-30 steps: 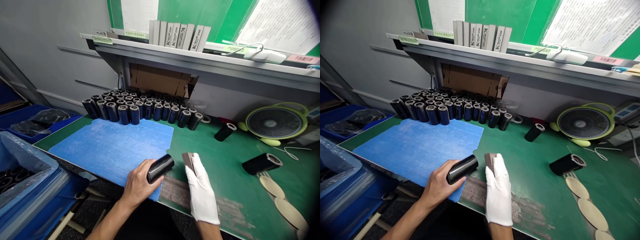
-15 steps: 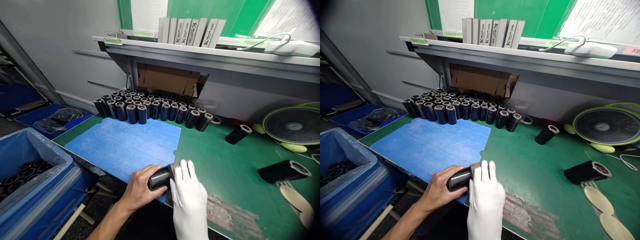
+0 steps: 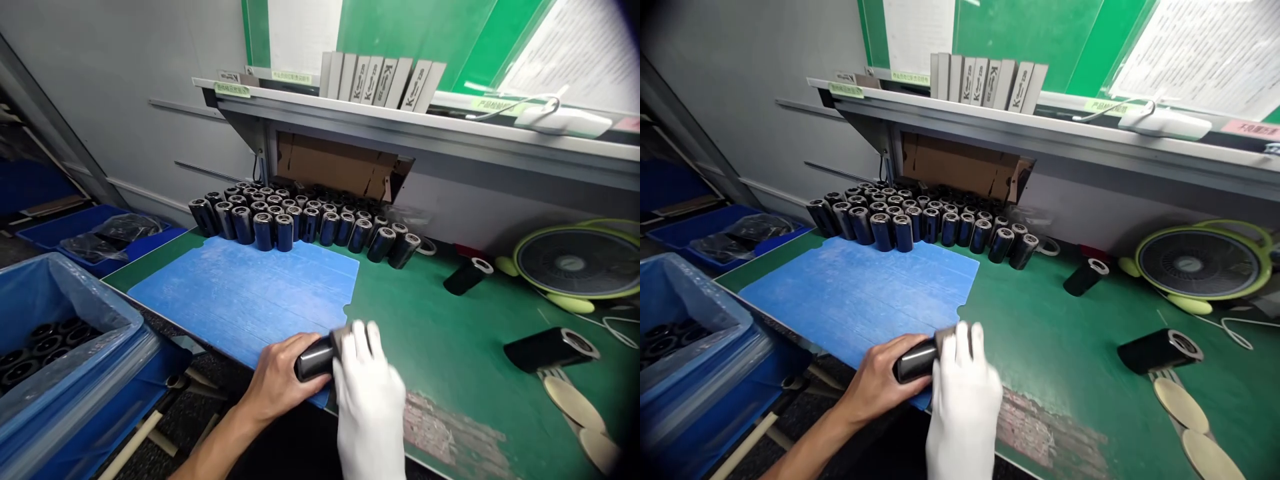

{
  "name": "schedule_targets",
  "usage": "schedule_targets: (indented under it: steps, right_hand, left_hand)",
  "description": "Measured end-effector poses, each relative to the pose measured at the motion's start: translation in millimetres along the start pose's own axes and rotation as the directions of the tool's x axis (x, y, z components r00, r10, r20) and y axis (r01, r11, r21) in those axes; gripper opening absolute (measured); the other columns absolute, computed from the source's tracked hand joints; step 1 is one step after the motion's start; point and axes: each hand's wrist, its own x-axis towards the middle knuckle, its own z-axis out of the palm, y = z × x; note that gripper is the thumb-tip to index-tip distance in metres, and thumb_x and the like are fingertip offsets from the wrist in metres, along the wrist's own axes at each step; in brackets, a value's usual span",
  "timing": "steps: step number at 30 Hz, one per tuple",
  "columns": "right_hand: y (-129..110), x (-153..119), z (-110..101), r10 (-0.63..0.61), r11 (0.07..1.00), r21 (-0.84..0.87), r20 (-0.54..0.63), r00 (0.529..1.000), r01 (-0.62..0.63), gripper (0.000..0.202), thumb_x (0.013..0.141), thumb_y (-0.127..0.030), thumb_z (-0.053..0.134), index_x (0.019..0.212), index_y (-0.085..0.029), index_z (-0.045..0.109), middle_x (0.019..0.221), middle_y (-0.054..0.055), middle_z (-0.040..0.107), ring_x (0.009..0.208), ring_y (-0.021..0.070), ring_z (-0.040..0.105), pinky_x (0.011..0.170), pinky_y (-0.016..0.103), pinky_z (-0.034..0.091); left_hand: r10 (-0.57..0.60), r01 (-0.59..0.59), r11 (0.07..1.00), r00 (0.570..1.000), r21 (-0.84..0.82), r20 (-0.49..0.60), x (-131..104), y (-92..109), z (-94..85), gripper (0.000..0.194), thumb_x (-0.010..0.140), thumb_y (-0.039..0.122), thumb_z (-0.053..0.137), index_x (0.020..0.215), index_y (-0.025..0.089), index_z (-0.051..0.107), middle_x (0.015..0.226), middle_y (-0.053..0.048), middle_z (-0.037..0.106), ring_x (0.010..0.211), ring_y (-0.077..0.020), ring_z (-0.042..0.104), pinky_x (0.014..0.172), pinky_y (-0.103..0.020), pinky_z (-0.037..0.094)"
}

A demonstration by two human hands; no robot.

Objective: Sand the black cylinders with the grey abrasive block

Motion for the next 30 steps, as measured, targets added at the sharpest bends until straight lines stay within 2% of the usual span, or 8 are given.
schedule_targets:
  steps: [3,6,9,12,17,22,25,30]
  right_hand:
    - [-3.4,4.2,2.4,-0.034,0.999,0.026,-0.016,0.999,0.035,0.033,0.099,-0.019,0.044,0.126,-0.018,0.063,0.146,0.014,0.054,0.14,0.0344,0.045,0.069,0.035,0.052]
    - [9.5,34.7,10.6,0.005,0.98,0.201,0.007,1.0,-0.007,0.039,0.101,-0.019,0.04,0.136,-0.016,0.058,0.154,0.014,0.045,0.146,0.0323,0.036,0.096,0.045,0.053]
    - [36.6,58.8,19.3,0.174,0.886,0.456,-0.154,0.973,-0.086,0.042,0.104,-0.032,0.041,0.136,-0.013,0.059,0.151,0.014,0.049,0.14,0.0263,0.046,0.116,0.046,0.041]
    - [54.8,45.4,19.5,0.35,0.803,0.556,-0.15,0.925,-0.214,0.049,0.103,-0.042,0.046,0.145,-0.018,0.053,0.153,0.011,0.048,0.141,0.0253,0.046,0.12,0.045,0.036]
    - [26.0,-5.1,5.6,0.136,0.938,0.332,-0.081,0.987,-0.102,0.042,0.104,-0.03,0.041,0.145,-0.021,0.051,0.159,0.013,0.038,0.146,0.0301,0.037,0.107,0.048,0.047]
    - [-11.2,16.6,-2.5,-0.024,0.996,0.082,0.044,0.999,0.02,0.042,0.099,-0.013,0.042,0.139,-0.019,0.055,0.153,0.013,0.047,0.149,0.0357,0.03,0.083,0.041,0.054]
    - [-9.6,29.0,-2.4,-0.026,0.998,0.068,0.119,0.993,0.018,0.043,0.101,-0.016,0.042,0.142,-0.02,0.052,0.156,0.013,0.042,0.149,0.0336,0.029,0.088,0.042,0.054]
    - [-1.5,3.9,1.8,-0.069,0.997,-0.031,0.028,0.997,0.069,0.032,0.098,-0.021,0.048,0.124,-0.018,0.065,0.142,0.012,0.058,0.136,0.0361,0.048,0.066,0.035,0.055]
  left_hand:
    - [0.003,-0.003,1.0,1.0,-0.004,0.016,2.2,1.4,-1.4,0.051,0.073,0.019,0.077,0.122,0.026,0.066,0.114,-0.001,0.075,0.101,-0.0235,0.074,0.087,-0.032,0.061]
    - [-0.017,0.018,0.999,1.0,0.03,-0.023,2.8,2.3,0.5,0.051,0.074,0.026,0.081,0.122,0.025,0.066,0.116,-0.003,0.075,0.104,-0.0252,0.074,0.091,-0.035,0.061]
    - [-0.048,0.054,0.996,0.995,0.072,-0.084,0.9,2.9,7.2,0.049,0.075,0.029,0.081,0.122,0.025,0.065,0.116,-0.004,0.075,0.103,-0.0263,0.074,0.091,-0.038,0.061]
    - [-0.03,0.049,0.992,0.987,0.12,-0.157,-1.4,1.8,14.2,0.047,0.079,0.032,0.077,0.123,0.024,0.063,0.117,-0.006,0.075,0.101,-0.0281,0.075,0.088,-0.04,0.062]
    - [0.041,-0.016,0.989,0.984,0.145,-0.172,-1.2,1.3,14.0,0.045,0.081,0.029,0.075,0.124,0.024,0.061,0.116,-0.006,0.075,0.1,-0.0275,0.075,0.086,-0.037,0.063]
    - [-0.01,0.022,0.994,0.994,0.107,-0.112,2.3,5.0,7.7,0.044,0.081,0.025,0.073,0.123,0.025,0.062,0.115,-0.003,0.076,0.098,-0.0259,0.075,0.082,-0.035,0.062]
    - [-0.03,0.043,0.993,0.993,0.109,-0.114,2.6,6.8,6.8,0.045,0.079,0.026,0.075,0.123,0.025,0.063,0.116,-0.004,0.075,0.099,-0.0264,0.075,0.086,-0.036,0.062]
    - [0.007,0.001,0.997,0.994,0.076,-0.106,0.4,6.1,7.4,0.048,0.079,0.023,0.075,0.125,0.027,0.062,0.118,-0.002,0.075,0.102,-0.0244,0.074,0.088,-0.033,0.062]
